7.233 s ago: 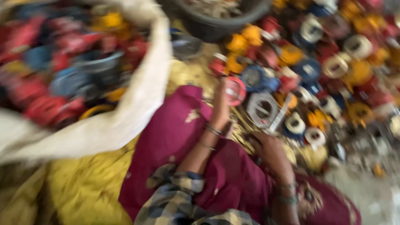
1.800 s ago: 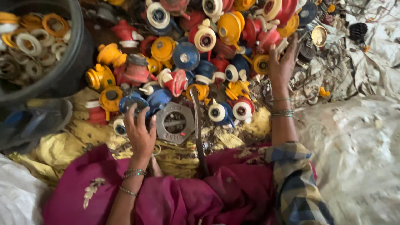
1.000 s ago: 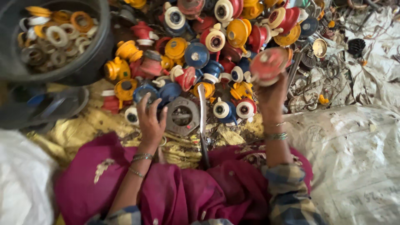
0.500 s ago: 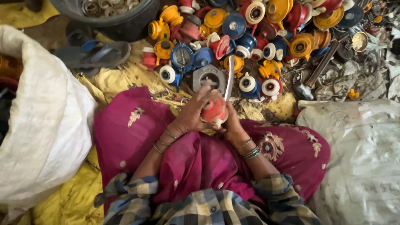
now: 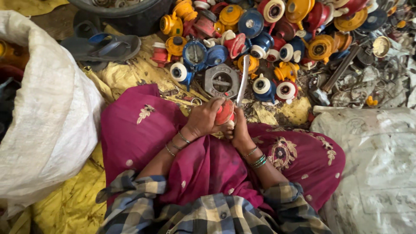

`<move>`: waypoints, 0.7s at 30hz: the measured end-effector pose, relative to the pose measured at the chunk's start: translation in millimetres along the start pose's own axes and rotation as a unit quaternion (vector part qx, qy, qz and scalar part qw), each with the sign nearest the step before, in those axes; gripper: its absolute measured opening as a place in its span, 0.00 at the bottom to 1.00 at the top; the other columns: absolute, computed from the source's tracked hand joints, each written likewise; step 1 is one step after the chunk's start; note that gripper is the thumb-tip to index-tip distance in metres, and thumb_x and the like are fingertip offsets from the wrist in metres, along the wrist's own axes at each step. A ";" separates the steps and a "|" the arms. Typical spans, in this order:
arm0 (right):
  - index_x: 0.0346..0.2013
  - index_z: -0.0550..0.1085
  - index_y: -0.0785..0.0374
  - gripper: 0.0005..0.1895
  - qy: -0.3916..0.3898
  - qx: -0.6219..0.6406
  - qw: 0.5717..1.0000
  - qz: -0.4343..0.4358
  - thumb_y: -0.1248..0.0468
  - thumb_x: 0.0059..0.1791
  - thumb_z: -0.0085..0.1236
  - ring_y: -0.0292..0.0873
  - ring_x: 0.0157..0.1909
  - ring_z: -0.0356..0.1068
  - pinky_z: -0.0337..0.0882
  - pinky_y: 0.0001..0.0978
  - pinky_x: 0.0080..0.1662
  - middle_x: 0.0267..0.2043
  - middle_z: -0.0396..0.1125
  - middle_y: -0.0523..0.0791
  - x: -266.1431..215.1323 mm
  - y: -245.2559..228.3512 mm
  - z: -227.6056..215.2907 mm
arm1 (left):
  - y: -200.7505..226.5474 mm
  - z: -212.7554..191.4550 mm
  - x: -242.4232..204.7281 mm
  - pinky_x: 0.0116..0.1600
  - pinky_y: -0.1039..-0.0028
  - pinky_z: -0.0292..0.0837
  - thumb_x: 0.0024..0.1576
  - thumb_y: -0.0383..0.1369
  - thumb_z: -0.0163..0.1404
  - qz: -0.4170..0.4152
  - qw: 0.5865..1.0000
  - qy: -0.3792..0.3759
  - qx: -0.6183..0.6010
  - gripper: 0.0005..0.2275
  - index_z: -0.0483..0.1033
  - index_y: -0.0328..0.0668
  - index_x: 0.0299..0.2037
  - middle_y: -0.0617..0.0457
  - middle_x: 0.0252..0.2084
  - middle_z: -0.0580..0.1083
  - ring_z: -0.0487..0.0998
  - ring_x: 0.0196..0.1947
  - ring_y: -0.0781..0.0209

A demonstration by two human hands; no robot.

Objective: The person sits on the floor and uses a hammer and a metal stand to break apart colorful plastic components. They repeatedly strike the parts, remove broken pieces, and place them into a nearby sack.

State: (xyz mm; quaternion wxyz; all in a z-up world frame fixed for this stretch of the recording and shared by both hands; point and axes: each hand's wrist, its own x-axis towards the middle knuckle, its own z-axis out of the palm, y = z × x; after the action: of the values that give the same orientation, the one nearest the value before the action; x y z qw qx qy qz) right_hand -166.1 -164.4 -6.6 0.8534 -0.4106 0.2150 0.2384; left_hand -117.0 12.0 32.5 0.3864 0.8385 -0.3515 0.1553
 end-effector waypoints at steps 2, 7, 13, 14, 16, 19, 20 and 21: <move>0.41 0.71 0.49 0.27 0.094 -0.029 0.995 -0.021 0.37 0.54 0.28 0.32 0.12 0.48 0.45 0.24 0.15 0.16 0.58 0.35 2.5 5.1 -0.5 | -2.0 8.7 -3.9 0.36 0.60 0.78 0.53 0.69 0.46 -0.035 0.999 -0.022 0.023 0.41 0.68 0.36 0.59 0.42 0.50 0.77 0.83 0.37 0.45; 0.33 0.69 0.53 0.29 0.148 -0.045 0.988 0.003 0.35 0.52 0.29 0.33 0.11 0.47 0.42 0.26 0.15 0.15 0.56 0.36 6.2 6.7 2.3 | -5.3 23.7 -9.4 0.31 0.55 0.74 0.52 0.70 0.42 -0.111 0.992 -0.063 0.022 0.40 0.69 0.38 0.55 0.45 0.42 0.78 0.82 0.31 0.43; 0.32 0.68 0.56 0.30 0.114 -0.033 0.993 -0.026 0.36 0.54 0.31 0.33 0.12 0.48 0.43 0.27 0.15 0.17 0.56 0.37 4.2 5.4 5.9 | -5.9 21.9 -8.0 0.33 0.54 0.74 0.52 0.71 0.42 -0.134 0.990 -0.053 0.002 0.38 0.71 0.44 0.53 0.45 0.40 0.78 0.82 0.33 0.43; 0.32 0.69 0.55 0.30 0.121 -0.038 0.992 -0.029 0.35 0.53 0.29 0.33 0.12 0.48 0.43 0.26 0.15 0.16 0.56 0.37 3.7 6.6 6.9 | -5.4 21.2 -7.2 0.33 0.54 0.74 0.52 0.71 0.42 -0.139 0.989 -0.054 -0.005 0.38 0.70 0.43 0.53 0.44 0.40 0.78 0.82 0.33 0.42; 0.34 0.69 0.54 0.29 0.135 -0.042 0.989 -0.045 0.35 0.53 0.29 0.32 0.12 0.47 0.43 0.26 0.15 0.16 0.56 0.37 2.6 10.2 8.2 | -4.1 20.7 -7.0 0.33 0.55 0.75 0.53 0.72 0.41 -0.149 0.987 -0.058 -0.019 0.38 0.69 0.42 0.51 0.43 0.40 0.78 0.82 0.34 0.42; 0.38 0.69 0.52 0.28 0.145 -0.043 0.986 -0.076 0.36 0.52 0.30 0.32 0.12 0.47 0.44 0.25 0.16 0.17 0.56 0.36 1.1 16.2 7.8 | -3.6 22.5 -9.8 0.34 0.57 0.75 0.55 0.72 0.38 -0.144 0.989 -0.025 -0.025 0.39 0.70 0.43 0.54 0.43 0.42 0.79 0.82 0.34 0.43; 0.40 0.69 0.53 0.29 0.139 -0.047 0.986 -0.082 0.35 0.52 0.29 0.32 0.13 0.48 0.45 0.25 0.16 0.17 0.56 0.36 1.9 15.5 6.3 | -5.2 24.0 -10.0 0.34 0.57 0.75 0.55 0.72 0.38 -0.144 0.989 -0.023 -0.036 0.39 0.70 0.43 0.54 0.43 0.41 0.78 0.82 0.34 0.44; 0.41 0.69 0.53 0.30 0.133 -0.051 0.986 -0.087 0.35 0.52 0.29 0.32 0.13 0.49 0.45 0.24 0.16 0.17 0.56 0.36 2.9 14.4 4.6 | -7.9 25.6 -10.3 0.34 0.58 0.76 0.55 0.72 0.37 -0.144 0.988 -0.021 -0.046 0.39 0.71 0.43 0.55 0.43 0.40 0.78 0.82 0.33 0.44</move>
State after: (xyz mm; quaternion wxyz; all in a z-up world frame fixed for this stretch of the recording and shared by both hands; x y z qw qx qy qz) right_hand -171.4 -152.1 -14.3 0.8127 -0.4987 0.2777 0.1166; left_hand -119.0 1.0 6.0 0.4355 0.8646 -0.2423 0.0643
